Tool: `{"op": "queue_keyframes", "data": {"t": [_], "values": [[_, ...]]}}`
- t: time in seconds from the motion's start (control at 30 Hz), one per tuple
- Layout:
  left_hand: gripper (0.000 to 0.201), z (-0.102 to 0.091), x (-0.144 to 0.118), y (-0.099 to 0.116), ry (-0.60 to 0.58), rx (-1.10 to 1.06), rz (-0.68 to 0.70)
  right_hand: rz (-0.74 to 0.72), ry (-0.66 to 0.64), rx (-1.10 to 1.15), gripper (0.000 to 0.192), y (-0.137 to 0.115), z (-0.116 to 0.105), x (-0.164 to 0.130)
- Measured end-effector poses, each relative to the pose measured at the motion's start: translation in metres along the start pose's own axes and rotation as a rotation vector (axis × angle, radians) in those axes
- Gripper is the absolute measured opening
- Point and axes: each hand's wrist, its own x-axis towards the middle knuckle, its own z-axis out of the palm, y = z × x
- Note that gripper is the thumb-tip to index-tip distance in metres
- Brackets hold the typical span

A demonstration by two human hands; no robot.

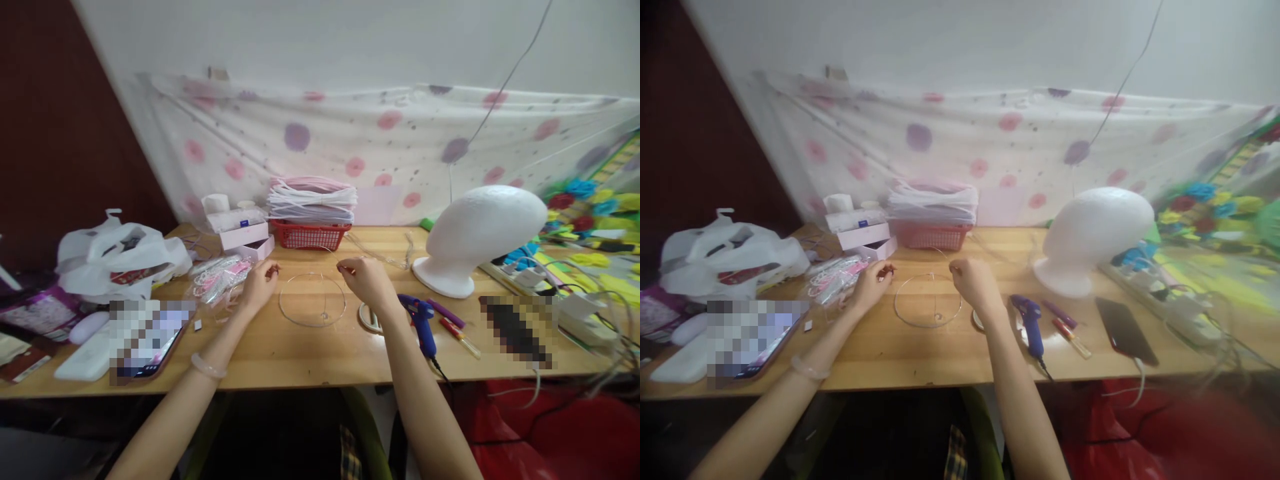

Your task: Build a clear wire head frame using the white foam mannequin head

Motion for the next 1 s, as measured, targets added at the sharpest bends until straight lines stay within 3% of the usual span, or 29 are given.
{"op": "queue_keyframes", "data": {"t": [0.23,0.43,0.63,1.0], "values": [[0.029,-0.001,-0.004,-0.002,0.029,0.011,0.044,0.064,-0.073,-0.031,0.027,0.016,0.017,0.003],[0.029,0.003,-0.008,0.001,-0.017,0.000,0.085,0.137,-0.151,-0.052,0.018,0.028,0.031,0.004],[0.030,0.011,-0.008,-0.001,-0.082,-0.009,0.078,0.168,-0.194,-0.081,0.018,0.034,0.037,0.005],[0.031,0.007,-0.010,-0.002,-0.135,-0.027,0.052,0.170,-0.243,-0.038,0.020,0.036,0.043,0.003]]}}
